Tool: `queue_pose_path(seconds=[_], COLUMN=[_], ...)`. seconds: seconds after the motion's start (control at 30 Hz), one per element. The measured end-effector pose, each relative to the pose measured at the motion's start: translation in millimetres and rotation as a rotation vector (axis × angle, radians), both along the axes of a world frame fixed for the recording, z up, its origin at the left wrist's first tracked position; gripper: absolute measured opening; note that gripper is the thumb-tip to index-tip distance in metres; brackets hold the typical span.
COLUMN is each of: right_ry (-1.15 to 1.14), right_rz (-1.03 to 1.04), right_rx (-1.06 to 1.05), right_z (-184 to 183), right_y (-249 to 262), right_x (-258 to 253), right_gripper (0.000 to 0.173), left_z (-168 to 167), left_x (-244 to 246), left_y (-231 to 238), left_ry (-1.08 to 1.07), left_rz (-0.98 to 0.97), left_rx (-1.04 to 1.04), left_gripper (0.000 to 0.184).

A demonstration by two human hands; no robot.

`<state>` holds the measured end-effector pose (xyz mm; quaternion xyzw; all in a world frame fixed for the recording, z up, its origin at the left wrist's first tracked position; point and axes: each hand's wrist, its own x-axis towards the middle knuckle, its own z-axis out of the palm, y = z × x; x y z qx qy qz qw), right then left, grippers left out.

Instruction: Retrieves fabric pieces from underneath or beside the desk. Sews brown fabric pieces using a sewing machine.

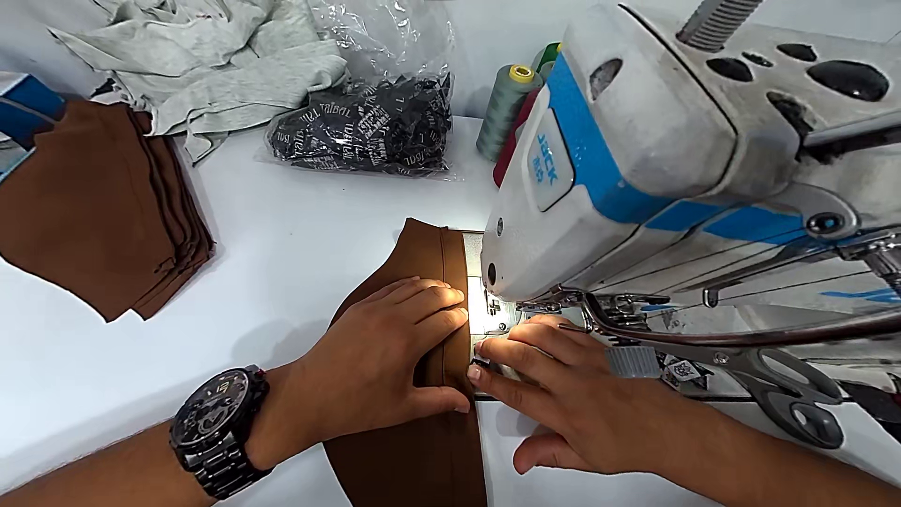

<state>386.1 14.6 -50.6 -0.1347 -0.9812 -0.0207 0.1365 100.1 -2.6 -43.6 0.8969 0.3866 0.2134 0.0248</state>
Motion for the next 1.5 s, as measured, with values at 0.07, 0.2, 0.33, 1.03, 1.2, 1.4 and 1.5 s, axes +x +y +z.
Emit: queue_pose_path(seconds=[0.07, 0.2, 0.33, 1.03, 1.2, 1.4, 1.5], right_ry=[0.008, 0.020, 0.013, 0.066, 0.067, 0.067, 0.088], right_rz=[-0.021, -0.027, -0.007, -0.010, -0.010, 0.007, 0.007], right_rx=[-0.015, -0.034, -0.031, -0.076, -0.080, -0.085, -0.085], right_z=[1.9, 5.4, 1.0, -2.1, -4.0, -4.3, -6.7], right_y=[-2.9, -4.4, -1.5, 4.4, 5.2, 7.8, 7.8], right_x=[0.5, 2.3, 5.9, 4.4, 3.5, 3.9, 2.8], right_gripper=[0.070, 0.066, 0.068, 0.061, 0.062, 0.062, 0.062], left_z=[-0.1, 0.4, 0.4, 1.2, -0.1, 0.4, 0.2], left_x=[-0.4, 0.1, 0.1, 2.1, 3.6, 4.3, 4.7], left_y=[-0.1, -0.5, -1.1, -1.6, -0.5, -1.0, -0.9], left_ry=[0.001, 0.010, 0.010, -0.002, -0.023, -0.015, -0.022], left_rz=[-0.003, 0.005, 0.008, 0.005, 0.006, 0.008, 0.005], left_rx=[-0.006, -0.012, -0.007, 0.020, 0.041, 0.042, 0.044], left_gripper=[0.073, 0.074, 0.072, 0.060, 0.049, 0.046, 0.044])
